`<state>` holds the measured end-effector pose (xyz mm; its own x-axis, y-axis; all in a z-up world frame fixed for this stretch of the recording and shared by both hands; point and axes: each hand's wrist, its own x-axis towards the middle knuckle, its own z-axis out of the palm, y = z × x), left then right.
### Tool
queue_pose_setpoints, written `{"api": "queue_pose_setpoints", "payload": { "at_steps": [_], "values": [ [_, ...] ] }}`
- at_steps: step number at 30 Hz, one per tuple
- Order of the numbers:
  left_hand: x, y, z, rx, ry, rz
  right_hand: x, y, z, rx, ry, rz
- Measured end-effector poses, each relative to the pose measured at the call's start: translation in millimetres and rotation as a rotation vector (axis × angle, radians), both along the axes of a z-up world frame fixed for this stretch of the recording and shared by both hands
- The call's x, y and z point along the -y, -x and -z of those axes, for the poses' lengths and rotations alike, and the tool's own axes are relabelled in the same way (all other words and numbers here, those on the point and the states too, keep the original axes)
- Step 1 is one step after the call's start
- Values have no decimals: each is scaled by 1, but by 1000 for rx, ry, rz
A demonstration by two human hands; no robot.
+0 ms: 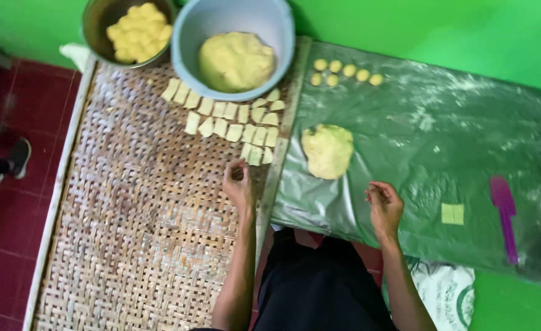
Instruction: Flattening dough with a manual roller, cutting it with a spatula, and hand-shaping small pieces.
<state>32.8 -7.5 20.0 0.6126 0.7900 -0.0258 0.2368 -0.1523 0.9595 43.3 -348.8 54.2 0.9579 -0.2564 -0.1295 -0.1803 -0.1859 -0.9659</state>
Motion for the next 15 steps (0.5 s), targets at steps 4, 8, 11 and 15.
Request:
{"api": "queue_pose_setpoints", "payload": {
  "at_steps": [4, 8, 11, 15],
  "values": [
    [92, -4, -56, -26, 119, 138, 42, 8, 7, 16, -36, 108],
    [203, -3, -79, -81, 188, 391, 98, 17, 7, 56, 37, 140],
    [287, 2, -70, -136, 192, 593, 162, 24, 5, 97, 134, 183],
    [390, 5, -51, -62, -30, 834, 254, 31, -7, 143, 241, 245]
  ]
}}
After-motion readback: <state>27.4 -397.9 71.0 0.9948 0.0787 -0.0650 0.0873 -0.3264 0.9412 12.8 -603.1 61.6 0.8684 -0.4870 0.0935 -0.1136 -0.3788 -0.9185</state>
